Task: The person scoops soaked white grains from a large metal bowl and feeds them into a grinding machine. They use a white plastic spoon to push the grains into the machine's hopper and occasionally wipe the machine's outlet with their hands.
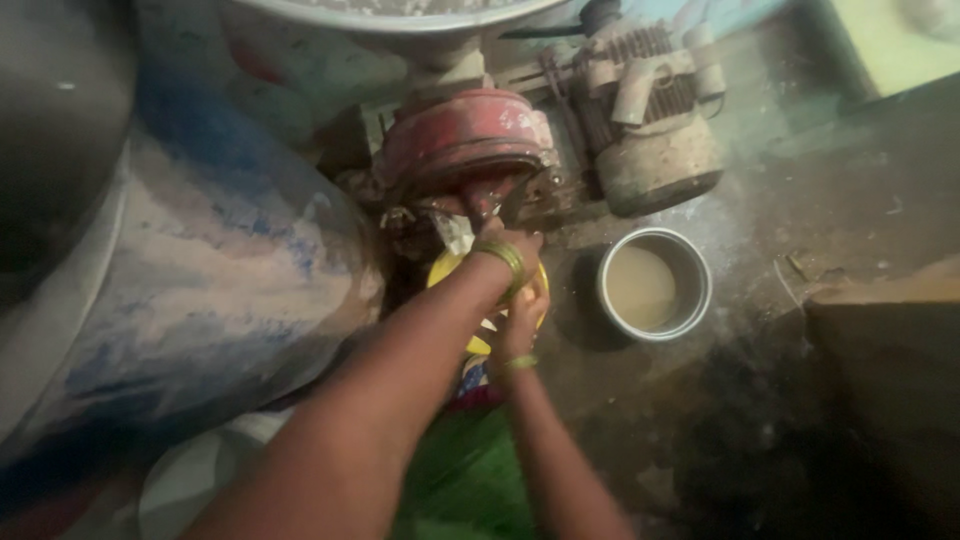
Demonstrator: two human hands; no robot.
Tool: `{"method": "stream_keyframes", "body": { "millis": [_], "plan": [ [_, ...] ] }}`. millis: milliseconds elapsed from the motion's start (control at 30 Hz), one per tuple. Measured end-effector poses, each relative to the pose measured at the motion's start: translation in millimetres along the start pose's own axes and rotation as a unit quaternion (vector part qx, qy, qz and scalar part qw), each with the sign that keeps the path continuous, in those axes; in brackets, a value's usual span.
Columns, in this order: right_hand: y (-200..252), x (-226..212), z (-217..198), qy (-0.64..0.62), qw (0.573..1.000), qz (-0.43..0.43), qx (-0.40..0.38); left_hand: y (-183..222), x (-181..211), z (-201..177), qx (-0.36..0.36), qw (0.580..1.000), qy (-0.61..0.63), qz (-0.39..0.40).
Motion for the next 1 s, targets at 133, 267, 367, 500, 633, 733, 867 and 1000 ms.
{"method": "stream_keyframes", "body": {
  "millis": [133, 267, 367, 500, 633, 733, 867, 1000],
  "plan": [
    [-0.9, -5.6, 2.6, 0.027, 0.997, -0.067, -0.041, -18.3, 0.9, 3.1, -0.059, 0.998, -0.008, 0.025],
    [-0.7, 15.0, 9.3, -0.033, 0.99, 0.016, -0.137, -17.3, -12.0, 1.4, -0.045, 0.998, 0.031, 0.031],
    [6.4, 14.3, 20.8, -0.116, 0.961, 0.052, -0.246, -15.8, -16.3, -2.1, 0.011, 0.997, 0.067, 0.021],
    [-1.4, 22.3, 7.1, -0.071, 0.985, 0.067, -0.144, -16.2, -20.5, -0.5, 0.057, 0.992, 0.104, 0.04],
    [-19.4, 25.2, 5.2, -0.039, 0.988, 0.06, -0.14, -12.3, -23.1, -5.9, 0.099, 0.981, 0.15, 0.071],
    [-25.4, 28.0, 26.7, -0.179, 0.923, 0.159, -0.302, -6.2, -29.3, -10.4, 0.096, 0.961, 0.252, 0.063],
    [-17.4, 20.4, 27.6, -0.202, 0.888, 0.231, -0.343, 5.6, -34.1, -14.6, 0.096, 0.926, 0.36, 0.058],
    [-9.9, 21.3, -1.2, -0.061, 0.969, 0.229, -0.071, 9.2, -26.9, -20.6, 0.11, 0.9, 0.416, 0.071]
  ]
}}
Point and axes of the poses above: each hand's wrist, its own y-axis away from the middle knuckle, its own z-axis out of the palm, x = y × z, the point moved 8 cm from there along -y, towards the middle knuckle, and after that the axes turned 10 degrees about z, right-handed, at the moved point
